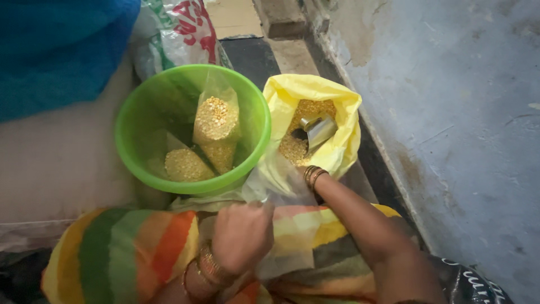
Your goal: The person scoops yellow split peas from a large sack using a metal scoop and pours them into small plastic bags held open with the other hand. The filled bags are placed into a green bucket.
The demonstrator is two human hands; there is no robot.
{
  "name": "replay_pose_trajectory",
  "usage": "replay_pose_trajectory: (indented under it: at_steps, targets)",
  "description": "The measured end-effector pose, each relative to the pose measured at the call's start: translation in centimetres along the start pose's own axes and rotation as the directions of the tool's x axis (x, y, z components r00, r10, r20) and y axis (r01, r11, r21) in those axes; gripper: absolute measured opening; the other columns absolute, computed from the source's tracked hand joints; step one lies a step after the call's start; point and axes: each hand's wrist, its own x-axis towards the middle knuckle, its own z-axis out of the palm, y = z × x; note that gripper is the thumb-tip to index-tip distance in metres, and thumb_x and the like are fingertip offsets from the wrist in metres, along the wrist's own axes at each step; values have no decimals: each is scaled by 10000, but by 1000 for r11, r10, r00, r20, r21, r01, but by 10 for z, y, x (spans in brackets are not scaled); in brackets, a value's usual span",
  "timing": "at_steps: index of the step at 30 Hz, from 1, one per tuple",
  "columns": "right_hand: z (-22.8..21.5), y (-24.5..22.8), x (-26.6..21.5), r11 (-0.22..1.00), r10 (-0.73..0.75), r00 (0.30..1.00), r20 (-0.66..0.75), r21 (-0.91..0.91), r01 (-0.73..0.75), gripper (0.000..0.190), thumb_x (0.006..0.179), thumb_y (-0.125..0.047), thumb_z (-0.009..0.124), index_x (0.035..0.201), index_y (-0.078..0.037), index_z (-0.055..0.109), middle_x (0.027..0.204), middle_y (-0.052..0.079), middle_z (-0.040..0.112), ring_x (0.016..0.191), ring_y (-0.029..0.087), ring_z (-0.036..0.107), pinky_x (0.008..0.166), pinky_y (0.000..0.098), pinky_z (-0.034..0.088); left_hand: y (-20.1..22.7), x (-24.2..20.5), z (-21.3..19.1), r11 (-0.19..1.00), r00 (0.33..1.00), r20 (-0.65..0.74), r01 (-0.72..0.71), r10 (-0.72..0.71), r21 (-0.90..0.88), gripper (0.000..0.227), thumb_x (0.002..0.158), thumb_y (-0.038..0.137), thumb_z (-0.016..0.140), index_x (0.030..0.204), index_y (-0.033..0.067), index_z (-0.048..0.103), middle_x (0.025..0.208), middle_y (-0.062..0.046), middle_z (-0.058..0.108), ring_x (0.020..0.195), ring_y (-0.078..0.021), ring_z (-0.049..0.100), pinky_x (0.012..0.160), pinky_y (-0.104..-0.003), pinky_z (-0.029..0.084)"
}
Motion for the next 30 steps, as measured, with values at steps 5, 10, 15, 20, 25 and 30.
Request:
replay_pose_trajectory:
  at_steps: [5,10,15,20,25,30]
  targets:
    - [12,19,8,999,42,996,78,24,-44,341,882,-285,651,1192,-171,737,1160,169,752,1053,346,712,922,432,555,-46,28,64,996,995,91,37,-29,-85,133,817,161,637,879,102,738,685,-165,673,620,-372,671,588,-505,520]
    - [-1,32,18,995,-6,995,100,102,-4,321,883,-249,634,1165,-165,761,1142,171,762,1029,341,722,902,437,561,-96,51,139,965,995,85,78,-59,-252,172,822,120,652,958,44,724,864,-222,693,811,-416,678,714,-493,540]
    - [-58,43,10,994,88,970,-228,-44,-101,265,881,-221,638,1100,-135,758,1083,164,754,995,348,715,861,469,561,-112,47,157,980,952,293,135,-87,-148,265,827,68,639,1079,60,721,975,-247,706,952,-421,671,842,-487,534]
    - [-110,57,-18,980,-23,838,-545,-178,-89,310,854,-202,681,1162,-178,687,1147,109,681,1075,350,640,916,478,528,-93,53,150,910,999,19,54,-51,-411,432,729,-52,591,1124,53,733,1160,-184,738,1031,-391,696,916,-462,535]
    - [-117,47,-3,980,-3,849,-529,-170,-103,602,798,-232,740,1362,-174,536,1296,99,558,1224,316,539,965,513,465,-77,63,138,815,970,118,244,-214,-525,555,706,-95,579,1237,28,686,1237,-209,682,1120,-385,664,965,-429,534]
    - [-95,60,2,903,-157,822,-548,-416,-105,562,772,-244,742,1307,-212,572,1319,83,572,1264,286,531,900,522,462,-63,63,113,854,991,7,116,-130,-508,504,749,-63,593,1241,0,679,1249,-221,689,1105,-405,671,968,-439,534]
